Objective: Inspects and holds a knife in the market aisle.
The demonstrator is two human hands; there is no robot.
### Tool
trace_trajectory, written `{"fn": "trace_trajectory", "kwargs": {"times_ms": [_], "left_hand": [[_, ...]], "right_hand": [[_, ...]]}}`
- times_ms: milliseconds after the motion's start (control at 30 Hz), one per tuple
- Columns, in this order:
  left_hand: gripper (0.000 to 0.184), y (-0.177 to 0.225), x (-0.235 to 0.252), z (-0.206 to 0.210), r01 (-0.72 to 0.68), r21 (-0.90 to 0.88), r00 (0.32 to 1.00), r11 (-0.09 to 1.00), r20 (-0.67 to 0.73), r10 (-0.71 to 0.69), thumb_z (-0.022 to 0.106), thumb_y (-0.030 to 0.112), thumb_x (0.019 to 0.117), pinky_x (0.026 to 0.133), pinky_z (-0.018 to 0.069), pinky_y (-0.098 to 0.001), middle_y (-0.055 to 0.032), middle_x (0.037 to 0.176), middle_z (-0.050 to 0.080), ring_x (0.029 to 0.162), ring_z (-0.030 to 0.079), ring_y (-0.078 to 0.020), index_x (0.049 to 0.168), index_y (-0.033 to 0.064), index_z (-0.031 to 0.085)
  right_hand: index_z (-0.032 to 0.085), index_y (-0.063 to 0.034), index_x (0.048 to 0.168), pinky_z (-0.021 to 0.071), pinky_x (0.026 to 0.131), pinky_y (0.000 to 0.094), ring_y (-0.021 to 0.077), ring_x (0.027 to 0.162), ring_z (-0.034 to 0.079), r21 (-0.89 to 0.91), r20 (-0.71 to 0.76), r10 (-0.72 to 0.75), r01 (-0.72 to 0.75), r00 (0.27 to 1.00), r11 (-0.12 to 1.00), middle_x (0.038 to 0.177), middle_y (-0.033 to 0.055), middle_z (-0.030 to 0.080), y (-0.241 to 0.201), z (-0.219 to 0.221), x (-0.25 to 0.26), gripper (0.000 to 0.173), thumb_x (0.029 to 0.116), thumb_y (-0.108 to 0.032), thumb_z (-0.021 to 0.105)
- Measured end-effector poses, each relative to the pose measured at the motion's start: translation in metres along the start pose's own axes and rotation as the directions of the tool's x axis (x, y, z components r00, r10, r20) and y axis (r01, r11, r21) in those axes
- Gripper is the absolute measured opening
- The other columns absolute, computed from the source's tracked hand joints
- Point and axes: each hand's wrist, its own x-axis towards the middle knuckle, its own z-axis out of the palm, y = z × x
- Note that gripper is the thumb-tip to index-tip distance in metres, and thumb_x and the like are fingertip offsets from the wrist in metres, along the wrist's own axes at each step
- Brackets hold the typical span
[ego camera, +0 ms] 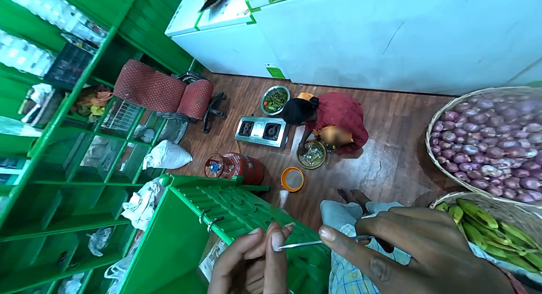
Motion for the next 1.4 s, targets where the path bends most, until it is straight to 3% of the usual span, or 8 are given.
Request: {"fn": "trace_trajectory", "kwargs": {"times_ms": [1400], "left_hand": [[0.026,0.0007,-0.0022,0.0011,-0.024,0.030,1.000,0.999,0.004,0.023,0.077,0.003,0.0899,0.081,0.0669,-0.0342,-0.0017,0.090,0.077,0.080,0.077,-0.0146,0.114,0.0107,0.072]], "right_hand": [[0.050,-0.0306,0.152,0.0316,0.046,0.0276,0.0132,0.055,0.046,-0.047,-0.056,0.028,-0.030,0.998,0.998,0.076,0.0023,0.058,-0.0032,-0.0014,-0.0022,0.053,0.1002,-0.020,0.055]]}}
